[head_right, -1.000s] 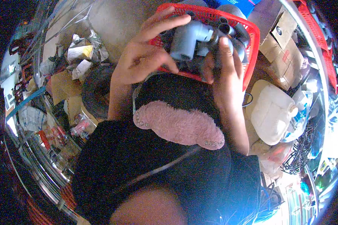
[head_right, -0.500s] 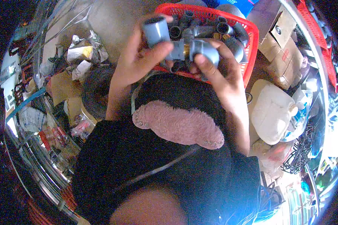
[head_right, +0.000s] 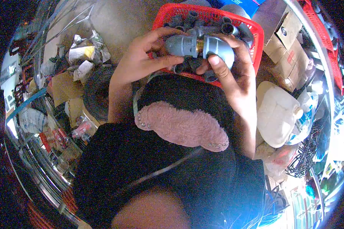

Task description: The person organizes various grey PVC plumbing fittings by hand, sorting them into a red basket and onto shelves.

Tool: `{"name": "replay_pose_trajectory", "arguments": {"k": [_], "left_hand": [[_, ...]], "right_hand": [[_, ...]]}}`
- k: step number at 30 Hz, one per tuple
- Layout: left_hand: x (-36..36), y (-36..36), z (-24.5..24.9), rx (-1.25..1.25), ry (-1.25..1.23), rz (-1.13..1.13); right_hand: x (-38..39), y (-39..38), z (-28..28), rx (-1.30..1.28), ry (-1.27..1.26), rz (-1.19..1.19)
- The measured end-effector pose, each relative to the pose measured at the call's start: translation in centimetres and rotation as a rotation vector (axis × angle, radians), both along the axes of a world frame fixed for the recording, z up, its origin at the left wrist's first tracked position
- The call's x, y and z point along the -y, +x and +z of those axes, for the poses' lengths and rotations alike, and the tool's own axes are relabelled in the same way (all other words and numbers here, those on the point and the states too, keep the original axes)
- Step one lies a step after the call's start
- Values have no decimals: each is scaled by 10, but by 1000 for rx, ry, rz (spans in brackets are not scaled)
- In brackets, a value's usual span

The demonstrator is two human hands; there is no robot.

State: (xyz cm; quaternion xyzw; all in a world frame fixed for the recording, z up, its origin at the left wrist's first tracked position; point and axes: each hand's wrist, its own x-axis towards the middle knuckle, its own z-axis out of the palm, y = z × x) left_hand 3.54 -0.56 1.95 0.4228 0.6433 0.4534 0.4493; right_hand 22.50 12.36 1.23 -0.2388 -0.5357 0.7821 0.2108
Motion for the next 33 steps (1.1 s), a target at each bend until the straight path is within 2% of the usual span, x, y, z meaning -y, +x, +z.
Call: {"name": "replay_pose_trajectory", "arguments": {"k": [3, 6, 9, 13, 15, 16, 19, 21, 22, 23, 24, 25, 26, 28, 30, 32, 33], "left_hand": [[4, -4, -8, 17, 46, -52], [4, 2, -5, 324, -129, 118], [-4, 18, 8, 769, -23, 237], [-4, 19, 6, 467, 263, 27], [-2, 10, 9, 284, 286, -124], [-2, 6, 11, 264, 241, -150], [1, 5, 18, 232, 140, -125], [1, 15, 18, 380, 312, 2], [2, 15, 15, 301, 343, 28], [2, 15, 12, 222, 370, 57], [2, 9, 6, -9, 340, 46], [1, 5, 2, -238, 306, 35], [-3, 8, -1, -323, 357, 162], [5, 2, -2, -232, 196, 191], [3, 5, 20, -142, 8, 258], [-4, 13, 12, 85, 111, 365], [-6, 15, 9, 198, 164, 417]], "right_hand": [[-1, 2, 1, -57, 53, 10], [1, 2, -5, -79, 182, -59], [-2, 2, -5, -63, 162, -24], [-1, 2, -4, 15, 119, -55], [-2, 4, 5, 60, 17, -21], [-1, 3, 5, 83, 159, -32], [-1, -3, -2, 101, 617, -73], [3, -5, 4, 146, 518, -88], [6, -7, 4, 134, 410, -117], [9, -9, 5, 124, 300, -144], [12, -9, 5, 115, 188, -170], [12, -9, 5, 138, 239, -137], [10, -8, 6, 160, 293, -102], [2, -7, 0, 122, 477, -10], [9, -2, 9, 143, 224, 30], [5, -2, 2, 76, 587, 31], [4, -1, 3, 63, 602, 55]]}}
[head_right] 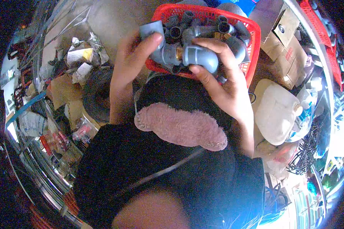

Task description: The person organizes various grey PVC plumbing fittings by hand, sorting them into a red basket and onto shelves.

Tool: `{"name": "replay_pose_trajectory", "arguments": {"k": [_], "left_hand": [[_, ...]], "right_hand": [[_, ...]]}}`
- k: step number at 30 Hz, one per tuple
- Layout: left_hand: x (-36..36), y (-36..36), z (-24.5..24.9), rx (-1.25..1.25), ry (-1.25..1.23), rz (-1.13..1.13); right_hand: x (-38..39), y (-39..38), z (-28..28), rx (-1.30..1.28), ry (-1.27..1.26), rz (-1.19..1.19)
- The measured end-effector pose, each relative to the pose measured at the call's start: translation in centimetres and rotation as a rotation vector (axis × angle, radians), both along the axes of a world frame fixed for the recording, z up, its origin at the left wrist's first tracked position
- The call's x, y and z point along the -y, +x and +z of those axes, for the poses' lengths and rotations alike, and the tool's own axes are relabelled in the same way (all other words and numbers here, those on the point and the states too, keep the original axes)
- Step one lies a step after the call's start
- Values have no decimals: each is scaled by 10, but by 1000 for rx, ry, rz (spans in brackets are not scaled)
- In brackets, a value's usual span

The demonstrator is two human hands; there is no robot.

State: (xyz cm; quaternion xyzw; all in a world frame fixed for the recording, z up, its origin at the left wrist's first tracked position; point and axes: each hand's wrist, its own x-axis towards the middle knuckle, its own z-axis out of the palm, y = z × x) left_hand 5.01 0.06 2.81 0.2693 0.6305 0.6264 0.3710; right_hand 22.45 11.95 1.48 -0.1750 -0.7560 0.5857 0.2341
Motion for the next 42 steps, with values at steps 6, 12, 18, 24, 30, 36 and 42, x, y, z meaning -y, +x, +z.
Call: {"name": "replay_pose_trajectory", "arguments": {"k": [6, 12, 18, 24, 30, 36, 42], "left_hand": [[3, -12, -10, 209, -188, -207], [-13, 21, -4, 287, 318, 14], [3, -7, -4, -151, 129, -325], [11, -6, -13, -15, -217, -495], [0, -6, -5, -592, 241, -243], [-11, -10, -23, -620, 125, -368], [-14, -18, -59, -850, -108, -323]], "right_hand": [[-10, 0, 0, -138, 267, 176], [0, 7, -6, -106, 100, -2], [-1, 12, 1, -63, -369, -147], [-1, 7, -5, -138, -411, -281], [0, 2, 2, -127, -367, -304], [-2, 1, 3, -132, -292, -212], [-15, 2, -12, -7, -301, -396]]}}
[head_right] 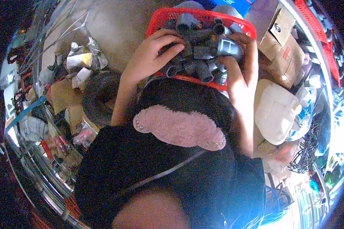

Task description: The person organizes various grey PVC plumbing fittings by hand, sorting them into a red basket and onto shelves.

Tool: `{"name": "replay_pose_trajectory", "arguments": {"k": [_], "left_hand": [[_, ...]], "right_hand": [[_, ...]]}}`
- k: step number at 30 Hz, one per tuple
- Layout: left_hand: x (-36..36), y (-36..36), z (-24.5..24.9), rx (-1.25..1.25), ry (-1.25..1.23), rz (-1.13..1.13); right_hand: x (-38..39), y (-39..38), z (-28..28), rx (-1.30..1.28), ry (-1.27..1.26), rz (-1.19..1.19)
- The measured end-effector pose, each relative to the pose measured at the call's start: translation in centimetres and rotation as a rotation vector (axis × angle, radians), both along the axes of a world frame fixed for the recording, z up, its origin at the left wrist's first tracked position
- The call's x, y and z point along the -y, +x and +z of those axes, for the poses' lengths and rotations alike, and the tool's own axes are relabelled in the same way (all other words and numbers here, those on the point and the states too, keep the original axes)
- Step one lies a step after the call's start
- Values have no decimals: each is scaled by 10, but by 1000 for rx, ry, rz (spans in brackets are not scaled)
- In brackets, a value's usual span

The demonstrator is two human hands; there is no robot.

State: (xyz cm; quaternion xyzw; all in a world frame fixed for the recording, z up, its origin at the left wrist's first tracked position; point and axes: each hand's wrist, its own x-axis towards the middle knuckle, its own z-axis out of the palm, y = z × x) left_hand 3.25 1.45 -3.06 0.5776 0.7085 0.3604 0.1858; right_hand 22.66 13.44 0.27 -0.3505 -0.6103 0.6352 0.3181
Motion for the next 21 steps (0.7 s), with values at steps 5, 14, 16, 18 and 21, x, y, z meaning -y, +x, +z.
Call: {"name": "replay_pose_trajectory", "arguments": {"k": [5, 14, 16, 18, 21], "left_hand": [[-2, -21, 6, -48, -28, -22], [33, -26, 48, -264, -417, -272], [39, -19, 29, -304, -341, -226], [38, -19, 20, -317, -335, -216], [41, -27, 20, -210, -241, -160]], "right_hand": [[-12, 12, -13, 76, 236, 29], [-14, -8, -1, 467, 893, 237], [-14, -14, -6, 564, 1067, 304], [-12, -16, -6, 544, 1055, 316], [-13, -13, -11, 483, 1017, 280]]}}
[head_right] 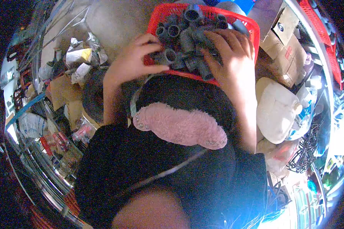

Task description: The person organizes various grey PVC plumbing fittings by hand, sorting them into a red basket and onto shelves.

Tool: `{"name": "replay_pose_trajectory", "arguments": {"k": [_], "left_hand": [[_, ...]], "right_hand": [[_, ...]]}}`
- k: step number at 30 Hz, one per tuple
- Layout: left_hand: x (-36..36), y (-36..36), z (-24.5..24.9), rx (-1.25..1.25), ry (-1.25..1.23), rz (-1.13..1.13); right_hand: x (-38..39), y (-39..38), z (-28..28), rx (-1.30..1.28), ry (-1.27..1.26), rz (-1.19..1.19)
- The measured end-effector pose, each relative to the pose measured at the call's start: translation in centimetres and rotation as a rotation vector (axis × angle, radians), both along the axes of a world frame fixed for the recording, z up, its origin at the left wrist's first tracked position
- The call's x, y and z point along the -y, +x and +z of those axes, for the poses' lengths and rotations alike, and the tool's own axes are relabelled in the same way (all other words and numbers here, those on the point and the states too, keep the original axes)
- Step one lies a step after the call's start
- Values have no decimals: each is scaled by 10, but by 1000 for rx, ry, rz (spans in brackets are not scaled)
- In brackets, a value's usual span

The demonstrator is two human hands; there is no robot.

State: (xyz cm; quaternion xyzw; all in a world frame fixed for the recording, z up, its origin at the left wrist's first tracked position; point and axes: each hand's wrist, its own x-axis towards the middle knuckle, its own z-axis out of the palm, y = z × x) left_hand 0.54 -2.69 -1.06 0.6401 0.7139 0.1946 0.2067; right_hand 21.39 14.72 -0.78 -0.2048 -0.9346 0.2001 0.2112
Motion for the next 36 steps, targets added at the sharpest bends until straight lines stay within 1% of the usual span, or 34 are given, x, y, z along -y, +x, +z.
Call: {"name": "replay_pose_trajectory", "arguments": {"k": [2, 3, 4, 5, 7, 8, 11, 14, 20, 23, 25, 27, 28, 29, 31, 32, 33, 35, 36], "left_hand": [[0, -7, 3, 110, 96, 80], [-1, -9, 5, 163, 146, 120], [0, -9, 9, 213, 119, 203], [-1, -9, 8, 251, 163, 276], [-7, -11, 3, 325, 253, 419], [-12, -13, -5, 263, 363, 373], [-22, -11, -16, 95, 431, 416], [-29, -12, -26, -105, 271, 229], [-28, -6, -23, -161, 352, 209], [-17, 6, -1, -202, 180, 119], [-8, 18, -1, -231, 118, 61], [-7, 25, -5, -293, 88, 46], [-8, 29, -7, -339, 87, 62], [-8, 31, -8, -385, 84, 77], [-9, 29, -10, -440, 124, 69], [-10, 28, -10, -466, 143, 65], [-10, 25, -10, -471, 143, 82], [-8, 18, -5, -481, 139, 114], [-7, 17, 2, -511, 115, 147]], "right_hand": [[1, 1, 4, -58, -23, -13], [2, 3, 4, -48, -30, -7], [4, 7, 5, -37, -37, -2], [6, 10, 6, -26, -43, 1], [15, 15, 12, 85, -39, 14], [19, 18, 14, 141, -37, 19], [24, 24, 17, 244, 46, 36], [25, 27, 6, 244, 82, -6], [16, 31, 0, 153, -27, 17], [8, 35, 0, 40, -175, 9], [0, 42, -2, -23, -339, -20], [-5, 45, -5, -205, -661, -110], [-4, 49, -7, -257, -871, -212], [-5, 48, 1, -255, -954, -279], [-13, 55, -6, -256, -853, -374], [-14, 57, -7, -248, -802, -466], [-14, 57, -11, -360, -843, -503], [-16, 59, -11, -445, -880, -602], [-16, 59, -11, -457, -906, -605]]}}
